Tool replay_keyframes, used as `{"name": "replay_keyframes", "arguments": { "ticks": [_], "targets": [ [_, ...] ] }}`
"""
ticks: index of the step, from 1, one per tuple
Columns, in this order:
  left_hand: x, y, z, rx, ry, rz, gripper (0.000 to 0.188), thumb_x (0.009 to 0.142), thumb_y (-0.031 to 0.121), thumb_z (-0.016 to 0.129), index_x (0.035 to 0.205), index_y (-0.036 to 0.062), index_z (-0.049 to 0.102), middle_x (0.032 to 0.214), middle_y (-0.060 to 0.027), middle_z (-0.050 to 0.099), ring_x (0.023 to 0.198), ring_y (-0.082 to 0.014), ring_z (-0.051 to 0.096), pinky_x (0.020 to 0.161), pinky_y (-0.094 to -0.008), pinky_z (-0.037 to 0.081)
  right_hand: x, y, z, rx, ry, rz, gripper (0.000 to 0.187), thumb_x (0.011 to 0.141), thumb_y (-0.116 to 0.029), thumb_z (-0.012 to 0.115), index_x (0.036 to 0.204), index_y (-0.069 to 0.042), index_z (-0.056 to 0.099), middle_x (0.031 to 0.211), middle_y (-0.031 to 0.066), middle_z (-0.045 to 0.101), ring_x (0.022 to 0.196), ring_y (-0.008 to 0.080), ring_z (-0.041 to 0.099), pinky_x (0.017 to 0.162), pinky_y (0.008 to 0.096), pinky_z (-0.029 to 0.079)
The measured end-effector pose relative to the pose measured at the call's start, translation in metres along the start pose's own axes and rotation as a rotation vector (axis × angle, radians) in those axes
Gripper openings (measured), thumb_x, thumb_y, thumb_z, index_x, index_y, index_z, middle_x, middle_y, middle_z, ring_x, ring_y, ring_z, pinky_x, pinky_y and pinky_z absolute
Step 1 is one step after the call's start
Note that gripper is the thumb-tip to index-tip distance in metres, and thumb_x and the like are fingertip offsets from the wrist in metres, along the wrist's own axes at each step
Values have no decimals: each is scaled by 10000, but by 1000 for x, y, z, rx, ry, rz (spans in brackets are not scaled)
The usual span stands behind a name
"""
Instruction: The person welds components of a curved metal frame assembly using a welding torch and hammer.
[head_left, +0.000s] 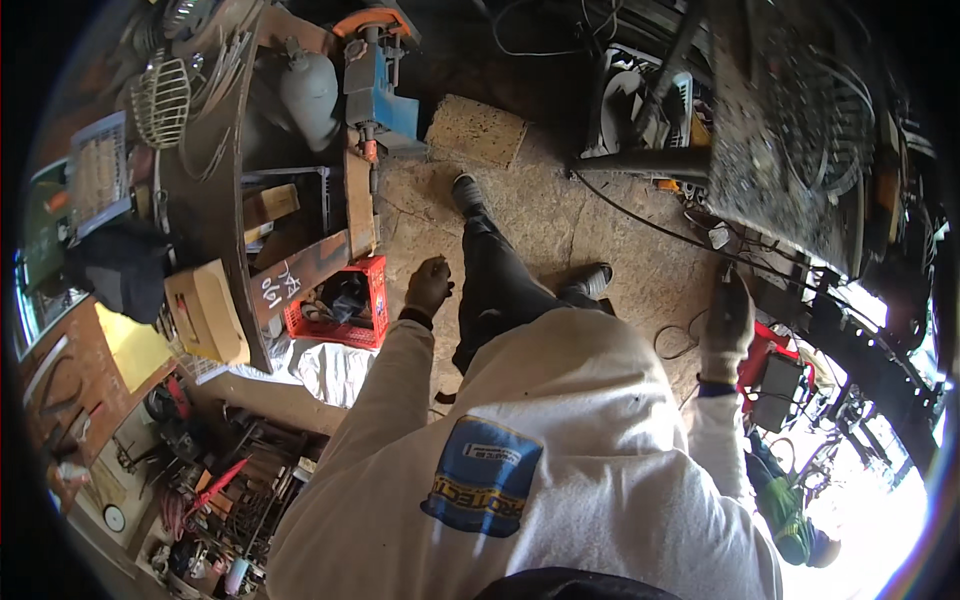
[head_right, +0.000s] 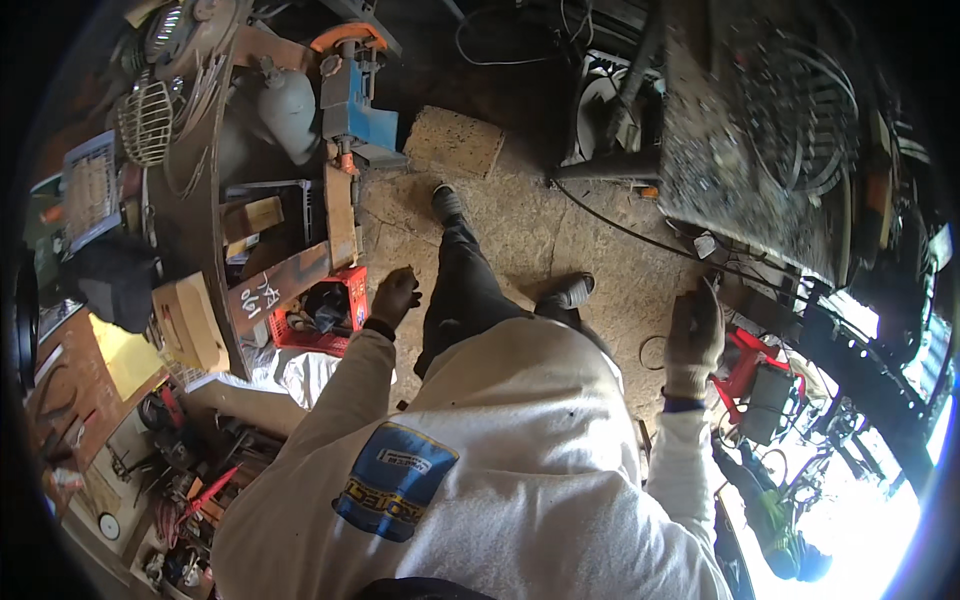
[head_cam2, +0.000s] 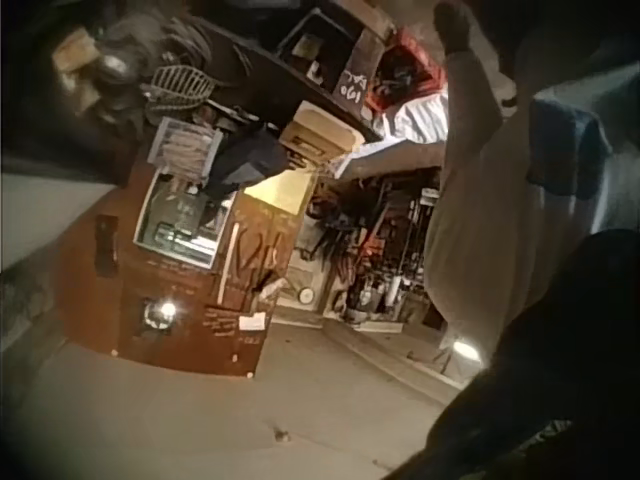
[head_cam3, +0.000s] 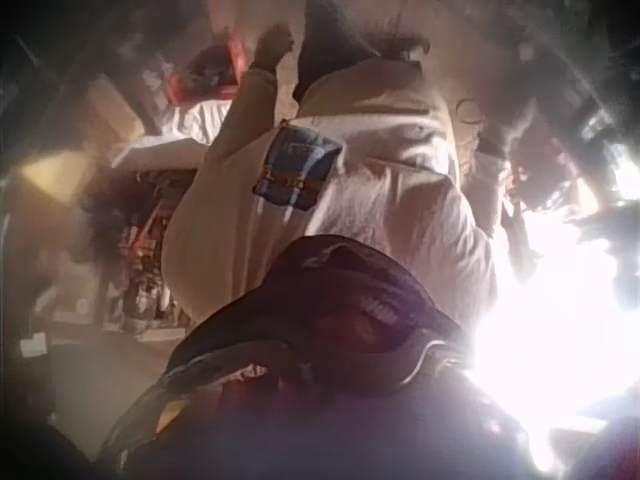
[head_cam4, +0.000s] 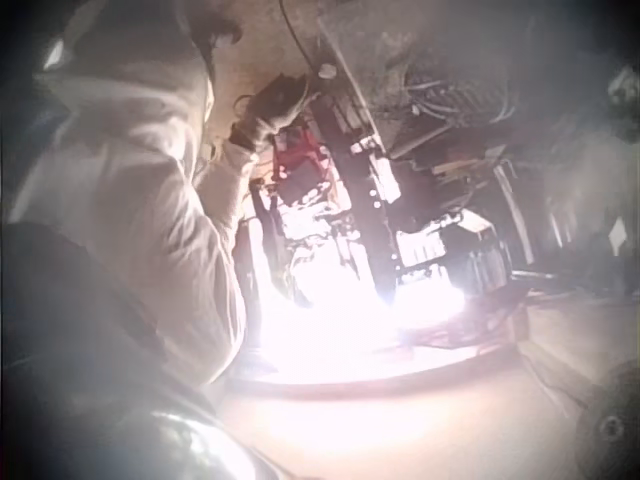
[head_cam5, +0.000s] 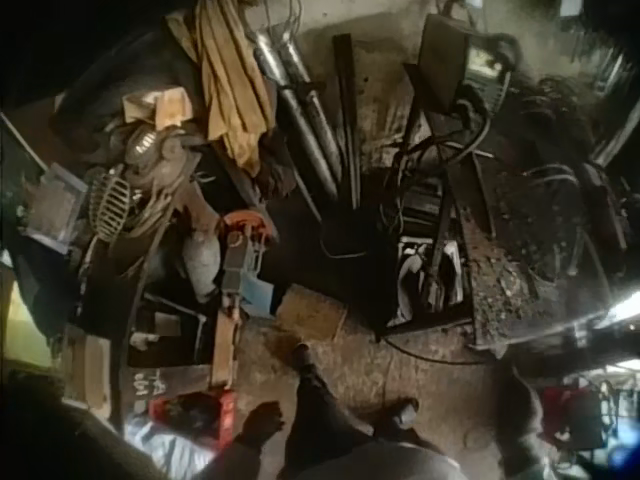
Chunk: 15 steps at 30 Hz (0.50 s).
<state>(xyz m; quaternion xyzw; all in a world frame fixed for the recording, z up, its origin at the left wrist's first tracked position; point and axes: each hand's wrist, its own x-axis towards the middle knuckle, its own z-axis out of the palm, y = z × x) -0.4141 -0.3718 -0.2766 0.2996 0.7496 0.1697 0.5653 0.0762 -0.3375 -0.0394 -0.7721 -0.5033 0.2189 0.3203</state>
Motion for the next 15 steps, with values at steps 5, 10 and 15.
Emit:
{"name": "replay_keyframes", "arguments": {
  "ticks": [5,10,15],
  "targets": [
    [79,20,-61,-5,-71,-42,349,1007,340,631,1158,33,699,901,-94,733,701,-140,702,625,-317,567,37,-102,14,-203,241,-487,370,994,-23,538,1344,92,572,1118,157,668,942,230,660,838,358,543],
    [149,10,-93,553,-271,-92,440,976,429,566,1176,65,711,1181,-233,711,1161,-418,656,975,-476,525,113,-143,12,-573,402,-524,389,1041,-84,515,1391,83,556,1223,200,664,1055,274,677,876,355,559],
    [242,73,-68,755,-243,83,410,974,439,581,1102,76,721,1049,-248,723,1015,-434,693,852,-478,546,155,-127,16,-819,354,-676,454,1093,-254,476,1377,90,565,1328,206,633,1188,319,636,1009,425,515]
  ]
}}
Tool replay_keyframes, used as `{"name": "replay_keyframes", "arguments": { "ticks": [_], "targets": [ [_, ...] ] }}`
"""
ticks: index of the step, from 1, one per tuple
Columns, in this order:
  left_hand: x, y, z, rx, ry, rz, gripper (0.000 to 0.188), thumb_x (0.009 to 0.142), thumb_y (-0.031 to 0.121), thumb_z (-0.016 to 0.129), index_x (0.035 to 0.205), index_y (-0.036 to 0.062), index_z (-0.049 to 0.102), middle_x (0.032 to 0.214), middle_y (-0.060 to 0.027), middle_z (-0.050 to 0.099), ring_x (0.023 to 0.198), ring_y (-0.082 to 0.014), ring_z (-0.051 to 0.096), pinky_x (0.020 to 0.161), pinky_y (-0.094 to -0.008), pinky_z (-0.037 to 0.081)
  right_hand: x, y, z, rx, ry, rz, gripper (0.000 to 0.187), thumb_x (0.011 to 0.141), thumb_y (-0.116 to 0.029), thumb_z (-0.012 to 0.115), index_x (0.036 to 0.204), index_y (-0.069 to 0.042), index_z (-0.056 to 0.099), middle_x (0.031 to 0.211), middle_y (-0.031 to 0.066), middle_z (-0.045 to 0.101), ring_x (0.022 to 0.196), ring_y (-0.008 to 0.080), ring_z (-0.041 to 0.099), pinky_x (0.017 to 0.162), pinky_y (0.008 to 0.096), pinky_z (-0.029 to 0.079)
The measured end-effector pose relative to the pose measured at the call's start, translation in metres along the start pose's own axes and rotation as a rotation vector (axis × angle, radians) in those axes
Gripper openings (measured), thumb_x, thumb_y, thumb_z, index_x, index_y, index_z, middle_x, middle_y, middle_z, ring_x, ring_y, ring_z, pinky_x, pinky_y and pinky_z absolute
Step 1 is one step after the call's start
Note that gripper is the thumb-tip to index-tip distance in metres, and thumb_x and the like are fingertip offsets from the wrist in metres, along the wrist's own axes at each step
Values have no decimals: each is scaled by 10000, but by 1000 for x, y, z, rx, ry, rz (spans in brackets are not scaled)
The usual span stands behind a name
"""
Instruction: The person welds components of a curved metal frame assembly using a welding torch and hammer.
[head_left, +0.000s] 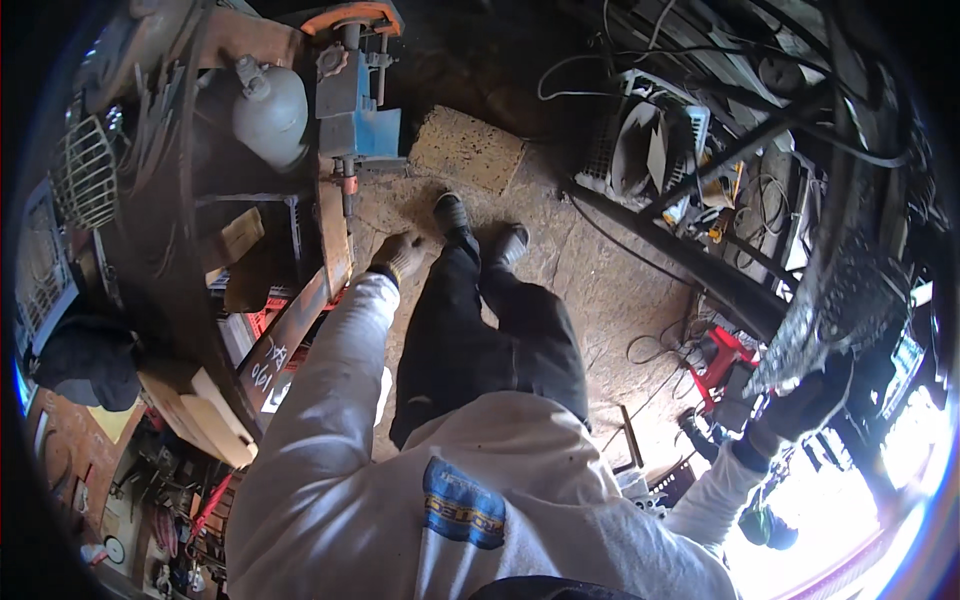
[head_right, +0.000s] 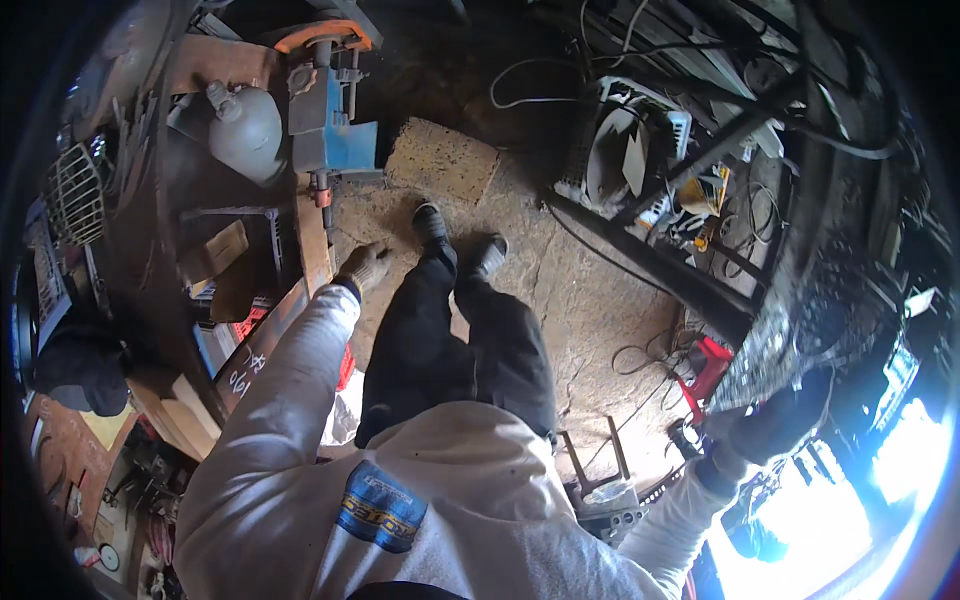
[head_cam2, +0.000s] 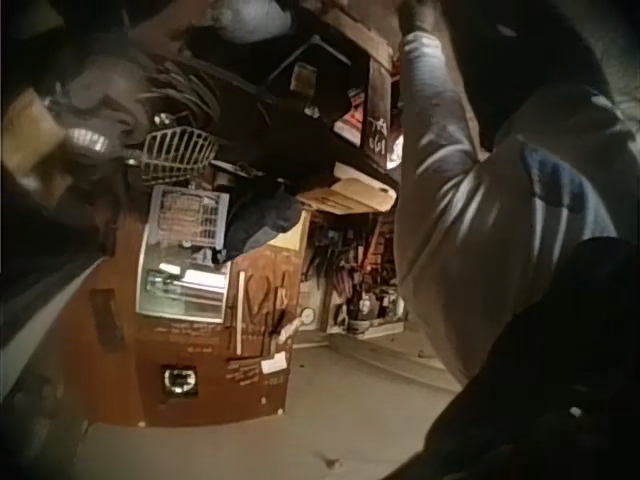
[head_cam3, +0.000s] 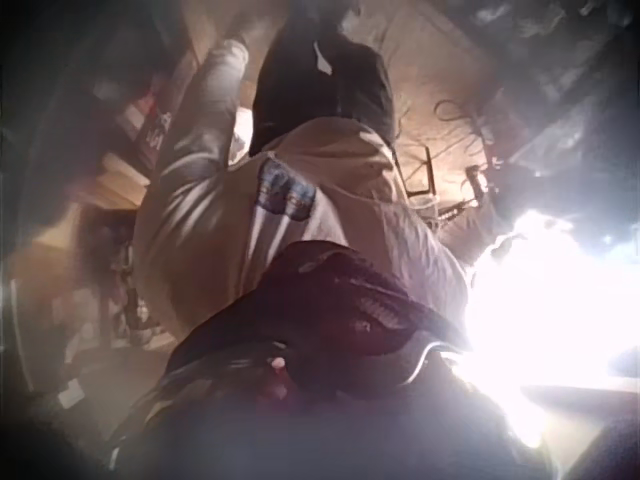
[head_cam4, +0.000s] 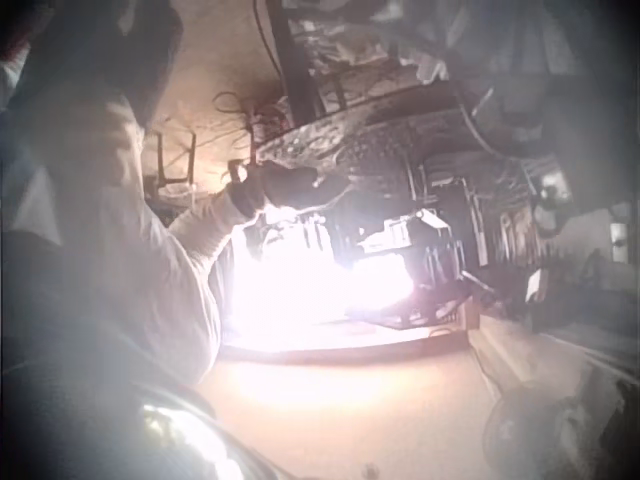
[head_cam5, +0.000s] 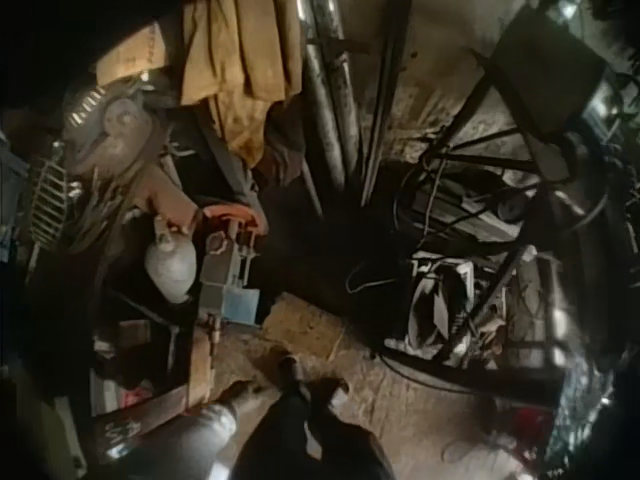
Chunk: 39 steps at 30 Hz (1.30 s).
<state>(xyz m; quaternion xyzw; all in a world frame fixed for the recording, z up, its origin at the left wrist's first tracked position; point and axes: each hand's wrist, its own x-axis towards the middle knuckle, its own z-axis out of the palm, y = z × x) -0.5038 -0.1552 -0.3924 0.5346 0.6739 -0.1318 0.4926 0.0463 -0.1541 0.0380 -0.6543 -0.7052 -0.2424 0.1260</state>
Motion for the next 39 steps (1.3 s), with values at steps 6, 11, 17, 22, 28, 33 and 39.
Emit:
{"name": "replay_keyframes", "arguments": {
  "ticks": [6,11,17,22,28,33,39],
  "targets": [
    [153,73,-18,-7,148,255,302,987,357,560,1090,111,701,1102,-203,722,1020,-435,679,875,-526,549,1,-4,54,-475,-245,-178,519,1055,-177,551,1501,62,435,1407,254,574,1204,397,629,999,494,522],
    [294,141,-29,277,209,332,341,997,378,550,1140,115,713,1130,-165,730,1124,-380,661,944,-487,535,-23,-22,119,-255,-234,-34,531,1042,-195,563,1489,67,446,1404,252,576,1210,392,625,1009,492,515],
    [474,154,-7,932,182,423,278,947,253,594,1102,119,782,1165,-102,762,1139,-311,705,922,-468,581,-32,-30,165,-195,-225,19,546,1026,-217,578,1474,72,459,1400,249,578,1217,386,619,1020,489,506],
    [514,182,-13,924,195,413,250,844,181,639,995,106,825,1120,-167,766,1097,-324,729,883,-457,607,-48,-41,162,-201,-201,104,559,1013,-235,591,1462,76,470,1397,247,580,1223,381,615,1029,487,498],
    [570,161,-5,1376,31,495,259,831,255,697,1030,149,824,1151,-101,772,1112,-300,730,895,-487,598,-51,-55,160,-177,-210,158,576,997,-256,606,1447,81,483,1394,245,582,1230,375,609,1041,484,489],
    [590,153,19,1084,67,451,295,927,257,622,1123,130,802,1222,-109,752,1161,-289,709,929,-445,588,-65,-70,144,-210,-236,234,590,984,-274,618,1435,86,494,1391,243,584,1236,369,605,1050,482,482],
    [595,144,28,1158,90,477,267,946,236,599,1115,148,785,1176,-104,753,1115,-306,712,886,-463,580,-55,-74,134,-180,-214,259,608,968,-296,633,1420,91,507,1387,240,586,1243,363,599,1062,479,473]
  ]
}}
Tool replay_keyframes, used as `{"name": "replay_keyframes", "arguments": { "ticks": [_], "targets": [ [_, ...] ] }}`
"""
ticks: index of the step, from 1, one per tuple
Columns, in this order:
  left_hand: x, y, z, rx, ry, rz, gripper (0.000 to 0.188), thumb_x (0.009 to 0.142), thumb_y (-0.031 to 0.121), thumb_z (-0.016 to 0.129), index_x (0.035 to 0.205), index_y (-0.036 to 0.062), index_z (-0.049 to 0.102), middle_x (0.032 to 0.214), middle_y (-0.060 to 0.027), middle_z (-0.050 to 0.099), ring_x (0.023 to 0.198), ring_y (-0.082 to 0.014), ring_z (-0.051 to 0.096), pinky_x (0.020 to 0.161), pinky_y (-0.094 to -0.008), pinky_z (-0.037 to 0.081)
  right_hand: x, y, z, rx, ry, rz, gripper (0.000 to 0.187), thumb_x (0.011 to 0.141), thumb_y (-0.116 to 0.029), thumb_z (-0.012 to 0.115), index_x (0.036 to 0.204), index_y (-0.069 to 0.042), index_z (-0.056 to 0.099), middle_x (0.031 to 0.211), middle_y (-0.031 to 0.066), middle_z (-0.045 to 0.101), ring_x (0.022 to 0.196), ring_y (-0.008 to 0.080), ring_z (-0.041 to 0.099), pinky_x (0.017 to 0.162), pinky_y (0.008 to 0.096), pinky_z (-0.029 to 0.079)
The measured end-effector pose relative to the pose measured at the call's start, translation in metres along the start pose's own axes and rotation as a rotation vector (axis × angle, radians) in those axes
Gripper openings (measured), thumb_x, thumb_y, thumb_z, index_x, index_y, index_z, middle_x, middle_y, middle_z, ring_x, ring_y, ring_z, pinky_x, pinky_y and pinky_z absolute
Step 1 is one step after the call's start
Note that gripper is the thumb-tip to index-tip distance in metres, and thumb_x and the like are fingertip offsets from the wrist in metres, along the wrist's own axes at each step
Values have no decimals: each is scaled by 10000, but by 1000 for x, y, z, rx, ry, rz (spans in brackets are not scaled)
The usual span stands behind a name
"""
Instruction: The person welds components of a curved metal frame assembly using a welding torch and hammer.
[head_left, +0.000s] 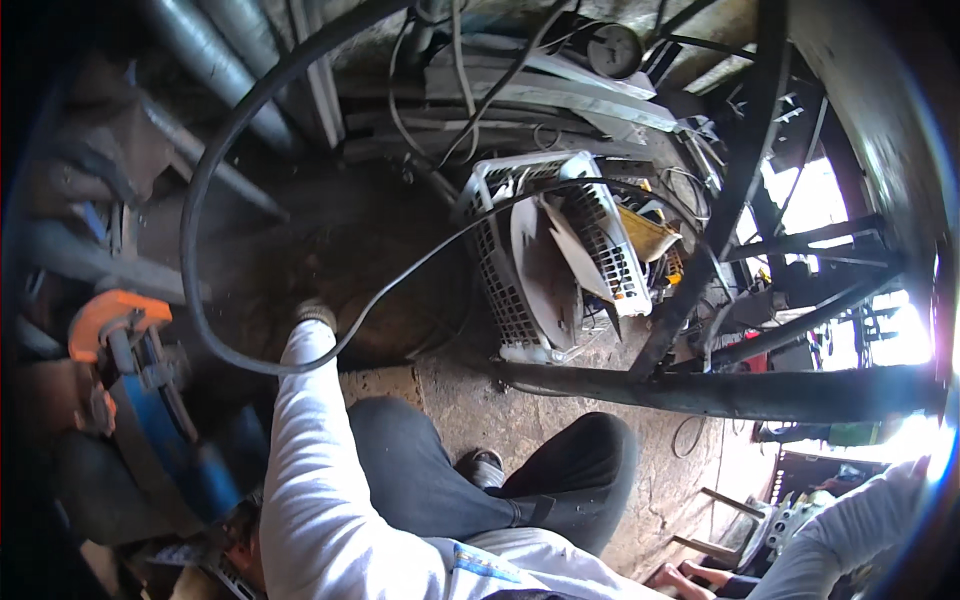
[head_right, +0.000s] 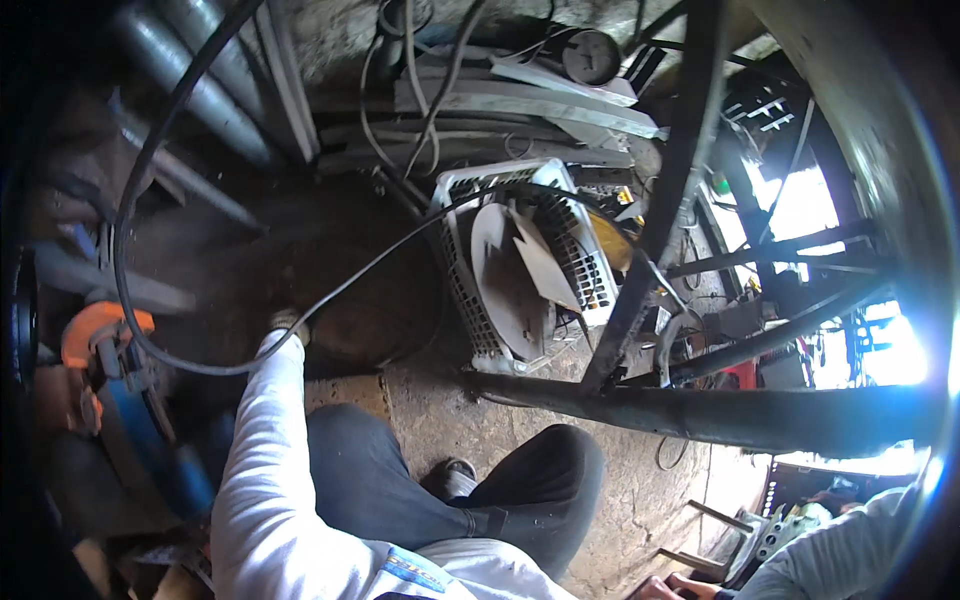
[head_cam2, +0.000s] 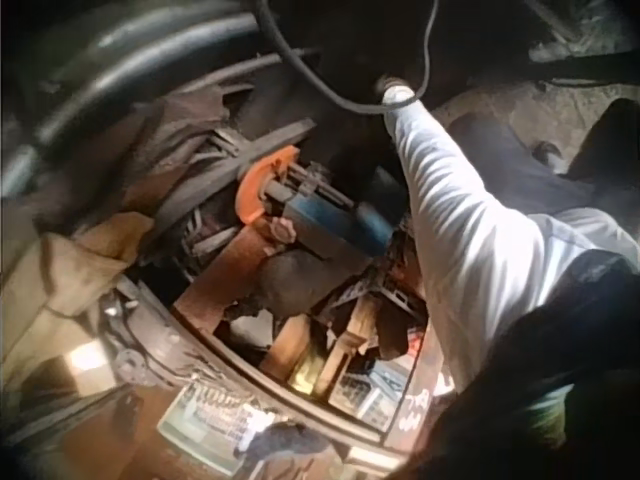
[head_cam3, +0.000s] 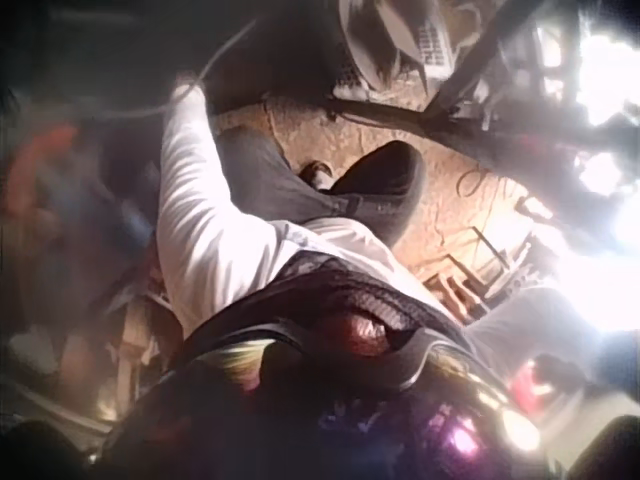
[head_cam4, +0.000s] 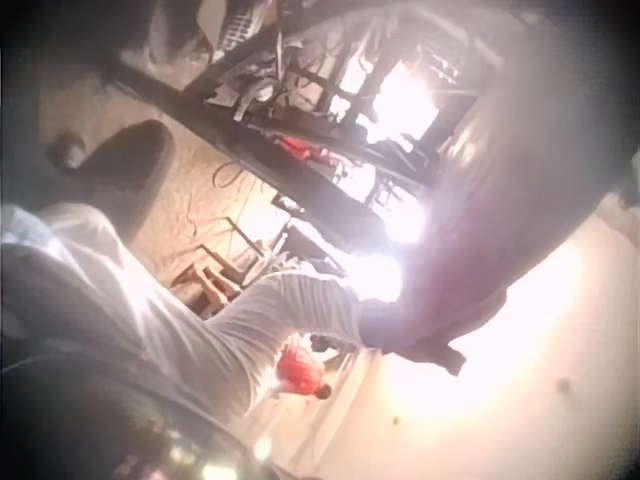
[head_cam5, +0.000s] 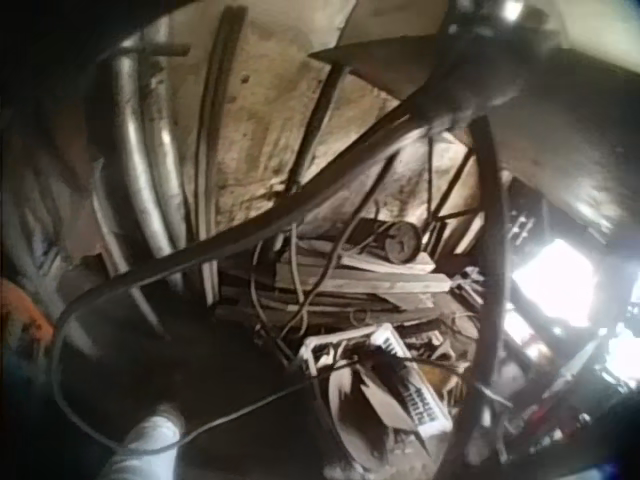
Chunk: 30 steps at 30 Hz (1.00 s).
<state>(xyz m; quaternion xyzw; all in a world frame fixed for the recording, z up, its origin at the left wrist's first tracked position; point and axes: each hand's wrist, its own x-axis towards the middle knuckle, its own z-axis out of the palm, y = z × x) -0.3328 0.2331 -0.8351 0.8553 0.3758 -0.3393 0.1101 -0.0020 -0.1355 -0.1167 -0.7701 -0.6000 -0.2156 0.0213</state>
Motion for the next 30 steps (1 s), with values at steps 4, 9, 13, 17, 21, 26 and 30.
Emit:
{"name": "replay_keyframes", "arguments": {
  "ticks": [4,9,13,17,21,26,30],
  "targets": [
    [-6,-6,-10,60,21,-39,252,958,222,583,1109,160,774,1145,-101,754,1084,-317,713,857,-475,574,11,-1,-5,57,24,-21,620,958,-310,643,1411,94,516,1385,239,588,1248,359,595,1069,478,467],
    [-61,-7,-52,331,269,-18,237,973,205,564,1102,175,760,1107,-97,756,1045,-331,715,821,-490,566,14,1,-22,128,67,11,636,944,-328,656,1398,99,527,1382,236,590,1254,354,591,1079,475,459],
    [-146,8,-100,-255,426,49,229,1003,192,516,1099,101,703,1093,-181,721,1050,-393,684,868,-508,548,29,17,-66,210,93,86,649,934,-343,666,1389,102,536,1380,235,591,1259,350,587,1086,474,453],
    [-263,38,-183,-621,393,-167,291,1028,212,504,1225,26,611,1248,-298,631,1199,-462,585,997,-548,485,54,29,-112,575,184,38,645,913,-389,699,1331,89,591,1286,240,632,1205,364,610,1056,465,463],
    [-356,70,-201,-885,486,-378,379,951,185,564,1294,29,598,1280,-313,628,1207,-461,611,1050,-535,470,63,42,-131,449,258,-79,637,812,-556,778,1212,-63,716,1041,110,678,1017,333,655,936,485,475],
    [-470,98,-202,-951,166,-225,323,922,278,575,1158,116,725,1175,-228,716,1127,-431,668,978,-502,527,58,51,-135,497,389,-114,538,681,-300,865,1158,-91,731,908,35,669,862,258,666,838,449,536],
    [-551,134,-253,-853,-94,-107,410,940,418,575,1139,106,752,1152,-206,728,1121,-390,683,966,-480,530,40,51,-154,423,443,-40,450,729,-171,833,1155,-81,721,695,5,603,689,239,631,696,404,502]
  ]
}}
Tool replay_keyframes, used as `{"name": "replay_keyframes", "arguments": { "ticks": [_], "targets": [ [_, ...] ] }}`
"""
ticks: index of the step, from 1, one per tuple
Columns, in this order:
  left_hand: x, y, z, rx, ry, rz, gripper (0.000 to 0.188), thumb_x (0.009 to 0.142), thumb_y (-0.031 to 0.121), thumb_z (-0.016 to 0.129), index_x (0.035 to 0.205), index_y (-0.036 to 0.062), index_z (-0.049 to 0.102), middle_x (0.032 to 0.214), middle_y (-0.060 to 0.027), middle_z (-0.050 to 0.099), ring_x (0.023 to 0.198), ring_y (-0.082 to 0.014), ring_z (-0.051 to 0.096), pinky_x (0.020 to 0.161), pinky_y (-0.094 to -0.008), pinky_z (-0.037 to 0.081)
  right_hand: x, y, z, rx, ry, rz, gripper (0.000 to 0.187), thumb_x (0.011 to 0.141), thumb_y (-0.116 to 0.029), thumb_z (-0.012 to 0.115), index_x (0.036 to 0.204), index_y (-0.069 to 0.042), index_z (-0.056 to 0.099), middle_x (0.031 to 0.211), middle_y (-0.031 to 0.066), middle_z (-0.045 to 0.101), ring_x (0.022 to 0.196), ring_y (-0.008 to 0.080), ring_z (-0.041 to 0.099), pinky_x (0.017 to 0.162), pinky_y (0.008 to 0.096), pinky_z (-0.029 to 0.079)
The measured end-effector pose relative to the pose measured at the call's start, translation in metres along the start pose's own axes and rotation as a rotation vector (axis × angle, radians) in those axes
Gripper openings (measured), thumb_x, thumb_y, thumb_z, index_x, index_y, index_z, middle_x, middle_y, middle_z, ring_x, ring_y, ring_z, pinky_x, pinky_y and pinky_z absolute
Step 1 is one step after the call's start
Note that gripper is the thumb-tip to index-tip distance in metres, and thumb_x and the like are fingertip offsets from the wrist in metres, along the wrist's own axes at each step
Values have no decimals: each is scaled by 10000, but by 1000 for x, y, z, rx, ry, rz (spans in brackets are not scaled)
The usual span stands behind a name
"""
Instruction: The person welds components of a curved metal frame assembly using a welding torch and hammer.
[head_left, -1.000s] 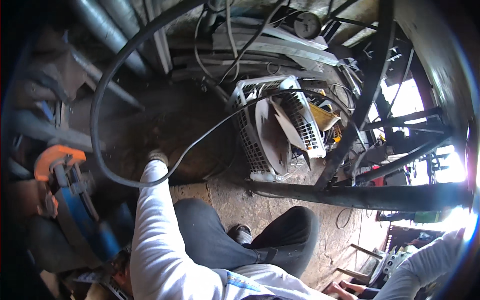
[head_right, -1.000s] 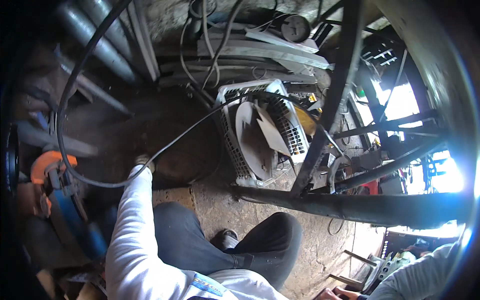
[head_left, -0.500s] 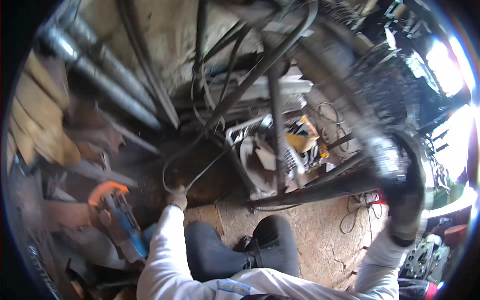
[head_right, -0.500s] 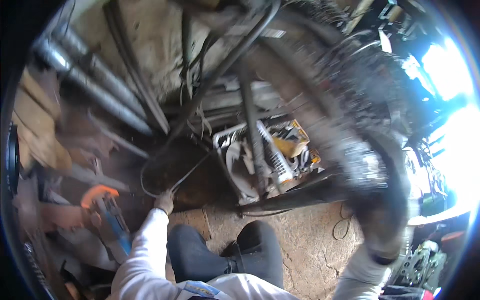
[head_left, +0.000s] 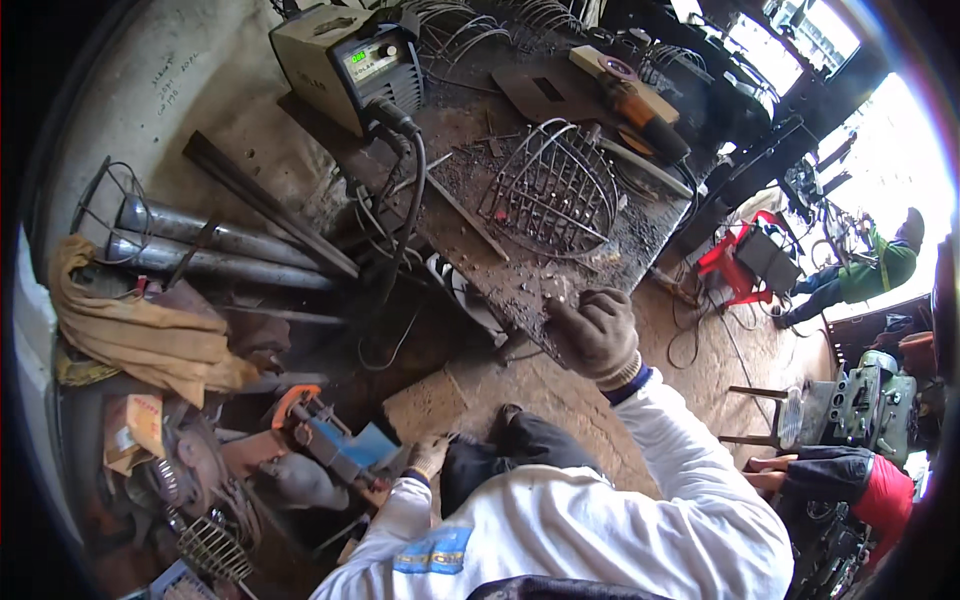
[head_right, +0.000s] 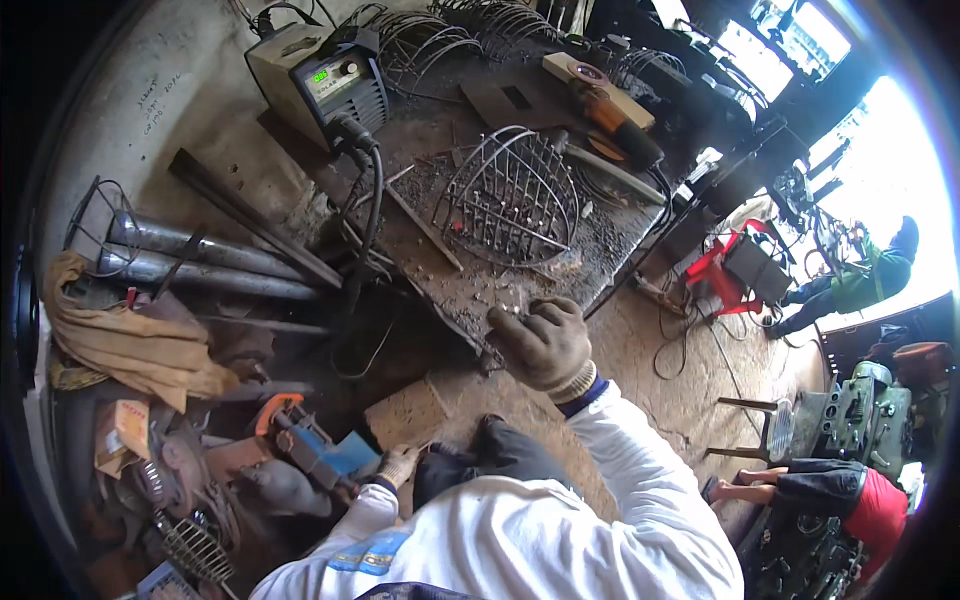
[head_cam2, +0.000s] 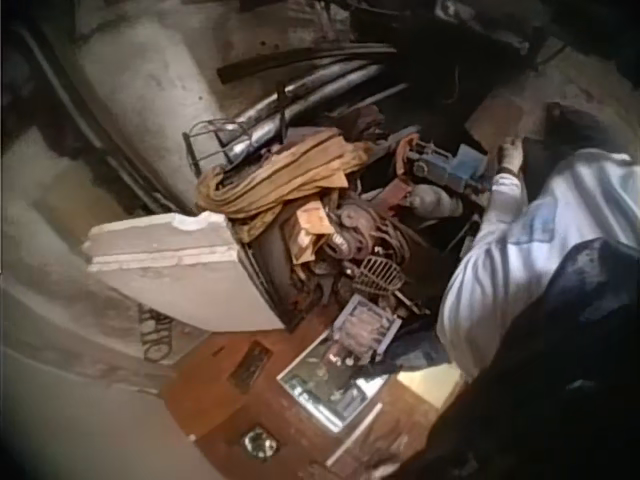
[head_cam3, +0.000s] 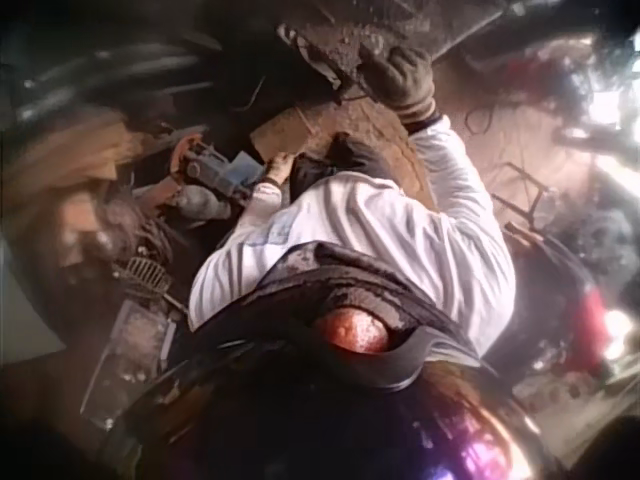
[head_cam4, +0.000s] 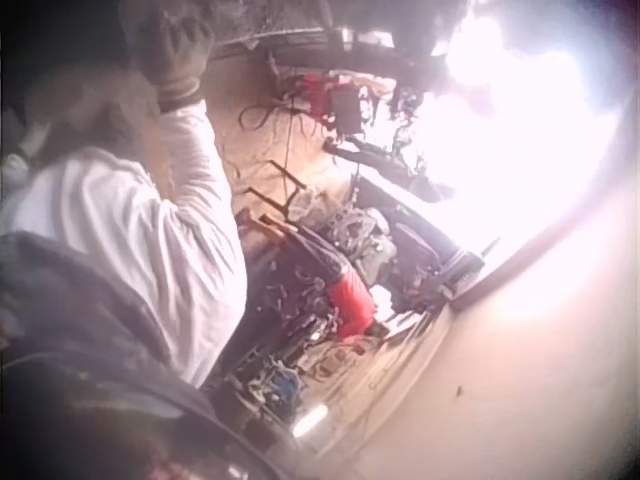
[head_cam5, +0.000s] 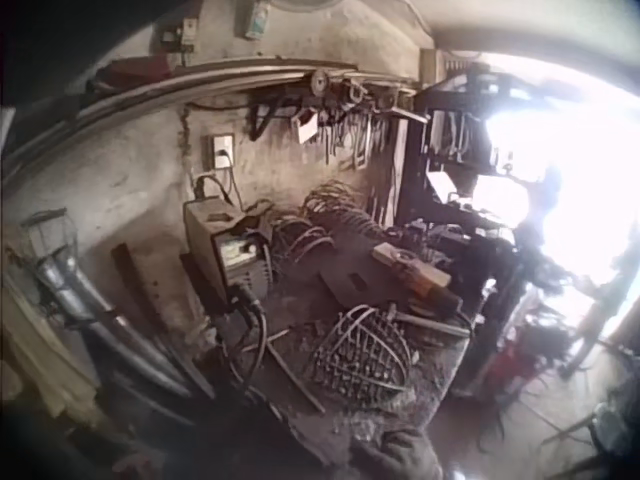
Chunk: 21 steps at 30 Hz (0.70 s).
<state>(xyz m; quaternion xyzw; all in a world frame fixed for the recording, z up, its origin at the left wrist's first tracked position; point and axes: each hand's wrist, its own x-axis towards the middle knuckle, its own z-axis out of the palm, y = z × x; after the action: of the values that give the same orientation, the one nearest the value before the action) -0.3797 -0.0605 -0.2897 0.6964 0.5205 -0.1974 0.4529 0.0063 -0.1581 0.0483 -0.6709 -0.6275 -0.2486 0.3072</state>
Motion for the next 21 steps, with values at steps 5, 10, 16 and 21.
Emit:
{"name": "replay_keyframes", "arguments": {
  "ticks": [5,10,16,21],
  "targets": [
    [-66,54,-8,-25,-211,515,326,945,334,568,975,66,751,1020,-204,739,968,-389,707,851,-472,540,-65,-47,-66,146,-149,611,417,792,-144,799,1201,-91,732,715,71,659,648,282,647,628,404,493],
    [-62,127,5,425,-192,790,310,953,299,572,1012,43,738,1032,-238,722,983,-402,696,879,-466,549,-165,-47,-84,178,-844,1276,493,949,-509,608,1198,-105,743,948,152,753,929,357,722,822,442,544],
    [-96,268,8,90,-280,765,406,977,341,584,1254,63,688,1161,-192,729,1085,-337,697,940,-430,544,-249,19,-68,509,-1090,1258,644,1044,-603,368,1241,-92,707,1160,182,739,1106,368,686,964,429,508],
    [-124,410,26,-84,-497,560,380,1001,239,601,1320,39,659,1172,-189,726,1099,-301,688,964,-401,532,-230,101,-46,1325,-408,1994,501,1099,-434,452,1297,-13,637,1137,141,713,1005,273,691,918,380,539]
  ]
}}
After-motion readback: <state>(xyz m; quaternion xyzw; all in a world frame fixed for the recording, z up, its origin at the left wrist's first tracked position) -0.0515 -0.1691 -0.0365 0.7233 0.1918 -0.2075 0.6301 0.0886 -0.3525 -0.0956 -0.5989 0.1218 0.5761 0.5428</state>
